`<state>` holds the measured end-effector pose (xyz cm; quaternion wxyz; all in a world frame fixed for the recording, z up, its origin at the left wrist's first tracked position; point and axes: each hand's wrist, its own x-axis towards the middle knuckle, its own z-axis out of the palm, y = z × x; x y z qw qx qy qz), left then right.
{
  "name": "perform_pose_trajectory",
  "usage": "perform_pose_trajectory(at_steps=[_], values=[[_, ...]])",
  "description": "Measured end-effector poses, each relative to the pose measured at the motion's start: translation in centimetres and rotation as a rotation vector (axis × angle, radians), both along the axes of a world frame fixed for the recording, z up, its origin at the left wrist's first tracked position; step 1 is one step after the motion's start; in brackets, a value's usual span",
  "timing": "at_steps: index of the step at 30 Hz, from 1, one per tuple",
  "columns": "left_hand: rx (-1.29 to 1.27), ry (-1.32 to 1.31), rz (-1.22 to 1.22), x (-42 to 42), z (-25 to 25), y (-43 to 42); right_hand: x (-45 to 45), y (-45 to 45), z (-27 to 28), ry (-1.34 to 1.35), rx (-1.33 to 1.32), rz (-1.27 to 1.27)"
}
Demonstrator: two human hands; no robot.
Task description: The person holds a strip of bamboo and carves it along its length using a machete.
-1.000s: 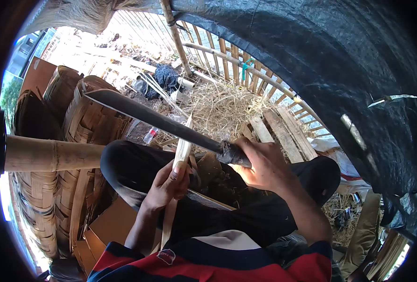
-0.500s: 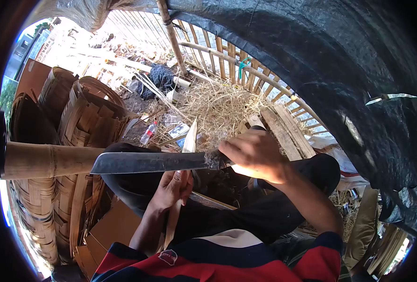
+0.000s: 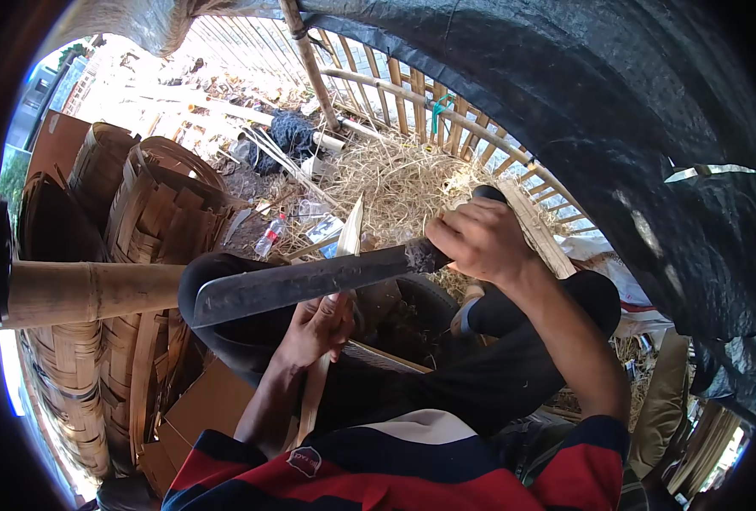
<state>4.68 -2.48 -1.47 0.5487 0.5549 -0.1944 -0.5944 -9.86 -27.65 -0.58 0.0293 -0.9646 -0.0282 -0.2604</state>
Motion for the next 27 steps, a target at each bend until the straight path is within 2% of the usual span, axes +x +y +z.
perform_pose_trajectory(at_steps=[3,5,7,8,9,13,14,16,18,23,27], values=[[0.012,0.010,0.011,0.1,0.0,-0.1,-0.5,-0.6,0.5,0.016,-0.024,-0.052],[-0.080,0.121,0.020,0.5,-0.3,1.1,-1.5,-3.2,-0.2,-0.049,0.004,-0.164],[-0.082,0.064,0.040,0.8,0.3,1.6,-3.5,-6.5,0.6,0.067,0.218,-0.757],[-0.082,0.010,0.068,1.0,0.7,2.3,-4.4,-8.9,-0.6,-0.025,0.257,-0.820],[-0.100,0.060,0.091,1.1,0.7,1.6,-4.9,-9.6,-1.7,-0.084,0.331,-0.805],[-0.140,-0.049,0.127,0.7,1.1,0.2,-5.2,-6.7,-1.2,-0.294,0.476,-0.654],[-0.123,-0.069,0.114,0.6,1.0,0.0,-4.8,-5.6,-0.6,-0.288,0.476,-0.649],[-0.103,-0.099,0.088,0.7,1.6,-0.3,-4.2,-3.2,0.8,-0.273,0.682,-0.537],[-0.081,-0.111,0.020,0.2,2.5,-0.8,-4.1,-1.8,1.9,-0.151,0.628,-0.476],[-0.135,-0.128,-0.002,-0.4,3.2,-1.7,-2.8,-0.5,1.8,-0.064,0.487,-0.191],[-0.103,0.004,0.031,-0.7,2.9,-1.8,-1.8,-0.9,3.1,0.080,0.416,-0.084]])
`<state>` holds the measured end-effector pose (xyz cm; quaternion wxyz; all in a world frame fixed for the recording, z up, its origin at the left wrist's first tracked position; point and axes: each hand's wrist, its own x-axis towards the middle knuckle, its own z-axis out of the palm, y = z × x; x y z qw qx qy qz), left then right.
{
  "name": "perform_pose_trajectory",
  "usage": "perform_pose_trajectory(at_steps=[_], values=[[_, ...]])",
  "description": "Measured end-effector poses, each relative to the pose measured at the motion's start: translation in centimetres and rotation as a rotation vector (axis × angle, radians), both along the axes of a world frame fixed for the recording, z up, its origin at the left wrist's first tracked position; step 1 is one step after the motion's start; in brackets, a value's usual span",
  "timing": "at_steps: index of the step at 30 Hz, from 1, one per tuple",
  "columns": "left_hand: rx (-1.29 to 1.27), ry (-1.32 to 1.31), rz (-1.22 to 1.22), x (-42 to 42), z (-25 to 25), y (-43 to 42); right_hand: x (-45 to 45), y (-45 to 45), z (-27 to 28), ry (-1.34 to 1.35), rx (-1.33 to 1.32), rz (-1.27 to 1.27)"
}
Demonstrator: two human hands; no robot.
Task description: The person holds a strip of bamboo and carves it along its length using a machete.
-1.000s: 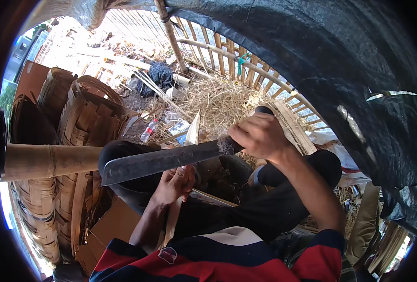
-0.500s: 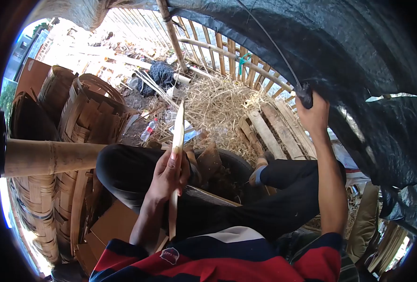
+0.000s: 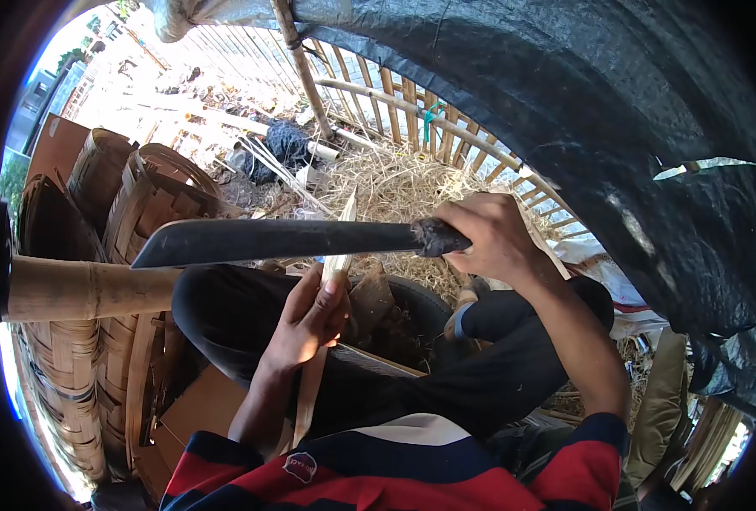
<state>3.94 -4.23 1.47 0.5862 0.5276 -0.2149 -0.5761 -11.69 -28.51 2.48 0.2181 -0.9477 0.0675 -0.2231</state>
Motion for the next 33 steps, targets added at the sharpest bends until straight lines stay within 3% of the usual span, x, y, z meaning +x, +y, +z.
perform_pose_trajectory(at_steps=[8,15,17,19,21,25,27,33], values=[[0.057,-0.024,0.009,-0.6,0.3,-1.3,1.7,-1.1,-0.5,-0.011,-0.129,0.173],[0.138,-0.016,-0.064,-0.1,-1.1,-1.5,2.7,-3.7,-2.3,0.005,-0.219,0.178],[0.087,0.160,0.053,0.7,-1.3,-0.4,1.9,-5.5,-2.8,-0.013,-0.236,0.036],[0.000,0.053,-0.033,-0.3,-0.4,1.0,0.3,-8.0,-2.5,0.082,-0.184,-0.335],[-0.039,0.071,-0.053,0.5,-1.3,1.4,-1.2,-10.6,-3.2,0.094,-0.125,-0.499],[0.078,0.087,0.161,1.2,-1.7,0.1,-2.2,-9.0,-3.1,-0.061,-0.057,-0.521],[0.028,0.193,0.053,1.6,-1.8,0.0,-1.8,-7.7,-2.4,-0.147,0.163,-0.522],[0.103,0.141,0.003,0.7,-1.8,-0.4,-0.9,-3.6,-2.3,-0.124,0.212,-0.296]])
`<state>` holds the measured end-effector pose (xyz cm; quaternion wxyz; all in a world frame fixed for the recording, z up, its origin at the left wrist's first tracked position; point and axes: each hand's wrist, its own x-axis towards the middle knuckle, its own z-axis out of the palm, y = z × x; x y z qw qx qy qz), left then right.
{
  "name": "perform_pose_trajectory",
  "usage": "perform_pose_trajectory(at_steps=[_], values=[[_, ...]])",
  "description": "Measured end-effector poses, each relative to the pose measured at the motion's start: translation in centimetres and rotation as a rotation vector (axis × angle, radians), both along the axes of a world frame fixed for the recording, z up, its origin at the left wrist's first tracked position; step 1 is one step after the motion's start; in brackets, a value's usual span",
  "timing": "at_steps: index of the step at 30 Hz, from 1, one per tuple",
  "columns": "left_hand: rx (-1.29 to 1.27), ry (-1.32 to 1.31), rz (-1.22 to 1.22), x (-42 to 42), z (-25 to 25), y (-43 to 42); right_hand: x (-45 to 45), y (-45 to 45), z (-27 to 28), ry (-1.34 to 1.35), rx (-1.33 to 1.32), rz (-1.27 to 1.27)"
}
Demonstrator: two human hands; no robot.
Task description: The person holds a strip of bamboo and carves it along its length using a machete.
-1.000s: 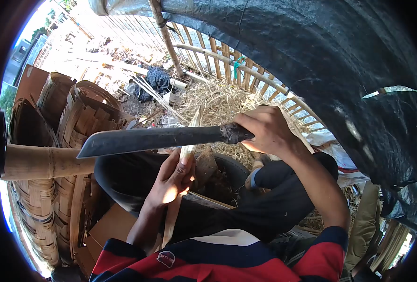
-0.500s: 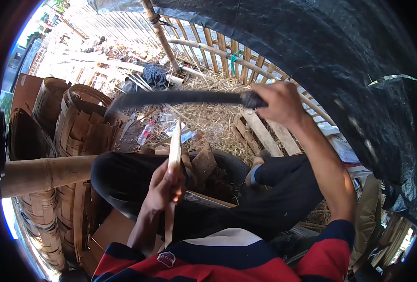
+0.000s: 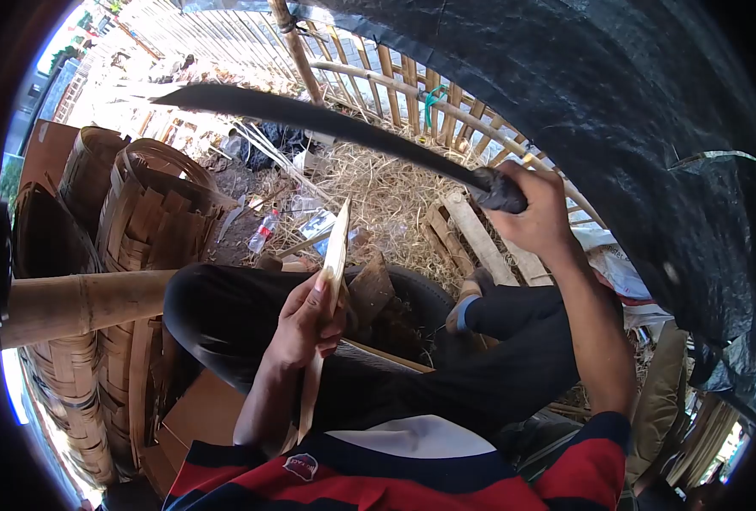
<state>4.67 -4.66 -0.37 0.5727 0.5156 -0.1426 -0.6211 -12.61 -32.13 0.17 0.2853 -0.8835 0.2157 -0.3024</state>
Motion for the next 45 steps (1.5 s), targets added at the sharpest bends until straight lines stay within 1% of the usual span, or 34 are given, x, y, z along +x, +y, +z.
perform_pose_trajectory(at_steps=[2,3,6,7,11,13,16,18,20,21,22,23,24,25,26,27,28,30,32,34,35,38,40,41,42,45], values=[[0.002,-0.027,0.005,-0.1,-0.1,-0.1,0.3,0.9,0.1,0.040,-0.036,0.157],[-0.020,-0.031,0.005,-0.2,-0.3,-0.2,0.6,1.1,-0.4,0.061,-0.113,0.197],[-0.018,-0.024,0.005,-0.6,-0.1,-0.5,1.5,2.2,-0.2,0.089,-0.104,0.313],[0.001,-0.017,0.008,-0.7,0.0,-0.6,1.7,2.3,0.3,0.156,-0.091,0.351],[-0.031,0.021,-0.028,-1.0,-0.8,-0.6,2.6,2.6,0.3,0.179,-0.129,0.379],[-0.070,-0.110,-0.007,-1.3,-0.8,-0.6,2.9,2.5,-0.1,0.155,-0.175,0.382],[-0.068,-0.067,-0.014,-1.6,-0.4,-0.7,3.2,1.4,-1.2,0.138,-0.265,0.393],[-0.046,-0.138,-0.029,-1.2,-0.3,-0.4,3.0,0.5,-1.3,0.164,-0.310,0.395],[-0.040,-0.159,-0.003,-1.3,-1.1,-0.6,3.1,0.6,-1.7,0.140,-0.304,0.347],[-0.073,-0.108,0.028,-1.2,-1.5,-0.5,3.1,0.2,-1.8,0.137,-0.311,0.349],[-0.107,-0.056,0.054,-0.9,-1.6,-0.4,2.7,-0.7,-1.9,0.160,-0.277,0.243],[-0.110,-0.081,0.040,-0.6,-1.0,0.6,1.9,-1.3,-2.2,0.188,-0.228,0.131],[-0.187,-0.046,0.035,-1.0,-0.1,1.5,1.4,-3.2,-1.8,0.360,-0.200,-0.098],[-0.150,-0.111,0.047,-0.9,-0.4,1.8,0.7,-5.1,-1.5,0.366,-0.178,-0.236],[-0.122,-0.182,0.067,-0.7,-0.7,1.8,-0.3,-7.4,-2.2,0.439,-0.172,-0.330],[-0.128,-0.169,0.073,-0.6,-0.5,1.4,-1.1,-7.7,-2.6,0.385,-0.212,-0.394],[-0.136,-0.148,0.082,-0.5,-0.4,0.9,-1.3,-8.0,-2.4,0.377,-0.228,-0.381],[-0.087,-0.157,0.078,-0.6,-0.4,0.5,-2.3,-7.0,-2.4,0.210,-0.080,-0.313],[-0.077,-0.173,0.065,-0.4,-0.7,-0.3,-2.0,-5.8,-1.8,0.165,-0.080,-0.280],[-0.071,-0.172,0.033,-0.4,-0.7,-0.2,-1.1,-3.5,-1.4,0.065,0.020,-0.216],[-0.062,-0.180,0.021,-0.5,-0.6,-0.1,-0.6,-2.1,-0.8,0.094,0.027,-0.198],[-0.052,-0.207,0.004,-0.7,-0.1,-0.5,0.3,0.4,-0.6,0.067,0.016,0.010],[-0.044,-0.220,0.004,-0.9,0.0,-0.6,0.7,1.2,-0.8,0.133,-0.022,0.120],[-0.049,-0.188,0.003,-0.9,-0.1,-0.6,1.1,1.8,-0.6,0.109,-0.019,0.158],[-0.054,-0.155,0.001,-1.0,-0.1,-0.5,1.3,2.3,-0.1,0.152,-0.042,0.206],[-0.037,-0.192,0.017,-1.4,-0.2,-0.6,2.2,2.8,-0.7,0.146,-0.071,0.235]])
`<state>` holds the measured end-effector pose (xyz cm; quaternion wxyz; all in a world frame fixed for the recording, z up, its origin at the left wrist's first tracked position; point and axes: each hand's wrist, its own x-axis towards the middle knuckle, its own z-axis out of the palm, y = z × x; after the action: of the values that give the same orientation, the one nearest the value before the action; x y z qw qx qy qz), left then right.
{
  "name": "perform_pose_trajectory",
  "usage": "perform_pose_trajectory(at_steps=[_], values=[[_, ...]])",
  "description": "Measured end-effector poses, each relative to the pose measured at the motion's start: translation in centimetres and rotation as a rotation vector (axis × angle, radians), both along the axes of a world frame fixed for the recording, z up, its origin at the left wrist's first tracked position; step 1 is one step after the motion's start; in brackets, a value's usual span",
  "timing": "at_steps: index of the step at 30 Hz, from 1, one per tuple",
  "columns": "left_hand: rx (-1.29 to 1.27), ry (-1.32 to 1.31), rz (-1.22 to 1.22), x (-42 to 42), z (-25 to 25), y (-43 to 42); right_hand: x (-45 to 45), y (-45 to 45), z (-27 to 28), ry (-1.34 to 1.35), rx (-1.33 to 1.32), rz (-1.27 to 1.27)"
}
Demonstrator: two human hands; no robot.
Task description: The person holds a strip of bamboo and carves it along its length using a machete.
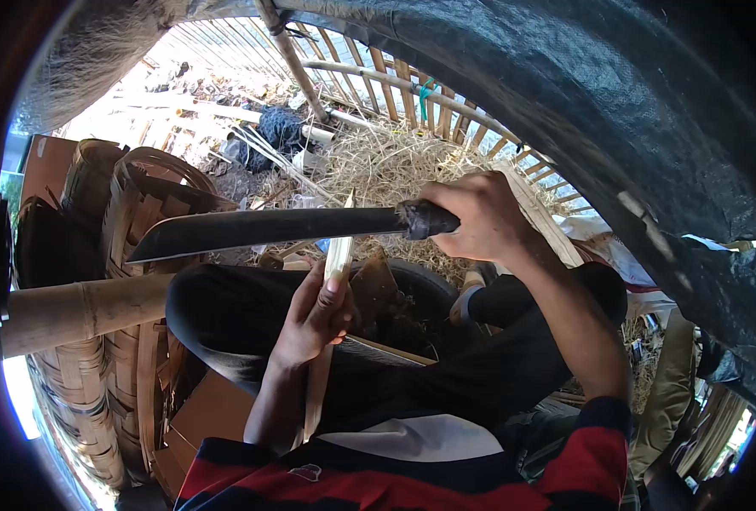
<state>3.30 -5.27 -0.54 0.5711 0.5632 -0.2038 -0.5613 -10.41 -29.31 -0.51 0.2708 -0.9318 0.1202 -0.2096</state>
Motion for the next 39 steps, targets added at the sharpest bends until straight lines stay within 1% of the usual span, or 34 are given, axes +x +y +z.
perform_pose_trajectory(at_steps=[3,5,9,11,13,15,17,19,22,25,28,30,31,33,34,35,36,37,38,39], values=[[-0.008,0.042,0.007,-0.2,0.2,-0.2,0.5,0.0,-0.2,0.020,-0.004,0.030],[-0.011,0.042,0.002,-0.2,0.1,-0.2,0.9,0.1,-0.3,0.091,-0.011,0.045],[-0.055,0.063,0.016,-0.4,0.3,-0.2,1.4,0.3,0.1,0.103,-0.022,0.064],[-0.039,0.021,0.019,-0.5,-0.1,-0.2,1.8,-0.3,-0.4,0.065,-0.139,0.107],[-0.025,-0.025,0.012,-0.5,-0.3,-0.3,1.8,-0.8,-1.2,0.082,-0.155,0.093],[0.069,-0.025,0.030,-0.6,-0.4,-0.5,1.8,-1.2,-2.3,0.032,-0.183,0.096],[0.060,-0.011,0.034,-0.5,-0.5,-0.8,1.6,-1.5,-2.5,0.011,-0.218,0.095],[0.048,0.004,0.040,-0.4,-0.5,-1.0,1.4,-2.1,-2.5,0.111,-0.281,0.067],[0.057,-0.045,0.016,-0.4,-0.2,-1.4,1.1,-2.5,-2.2,0.101,-0.301,0.049],[0.015,0.015,0.017,-0.8,-0.2,-1.1,0.5,-2.5,-2.0,0.075,-0.314,0.046],[0.065,0.029,0.052,-1.1,0.1,-1.0,0.1,-2.4,-1.7,0.045,-0.332,0.047],[0.067,0.011,0.015,-0.9,0.4,-1.3,0.0,-2.7,-2.0,-0.011,-0.379,0.025],[0.074,0.011,0.005,-0.7,0.7,-1.0,-0.4,-2.6,-2.2,-0.008,-0.372,0.016],[0.186,0.022,-0.021,0.3,1.3,-0.5,-0.6,-3.7,-2.2,0.054,-0.360,0.034],[0.053,0.075,0.016,1.3,1.0,0.5,-1.2,-4.6,-2.1,-0.037,-0.394,0.012],[-0.015,0.127,0.026,2.2,1.4,2.5,-2.6,-6.1,-1.6,0.067,-0.323,-0.171],[-0.083,0.131,0.037,2.3,1.8,3.2,-3.8,-8.2,-1.1,0.202,-0.354,-0.473],[-0.142,0.135,0.052,2.4,2.3,4.1,-4.3,-9.9,0.1,0.265,-0.153,-0.651],[-0.081,0.060,0.124,2.3,2.4,3.7,-5.0,-11.0,0.2,0.231,-0.377,-0.770],[-0.112,0.050,0.092,3.0,1.5,3.6,-6.3,-13.3,-1.9,0.161,-0.423,-0.783]])
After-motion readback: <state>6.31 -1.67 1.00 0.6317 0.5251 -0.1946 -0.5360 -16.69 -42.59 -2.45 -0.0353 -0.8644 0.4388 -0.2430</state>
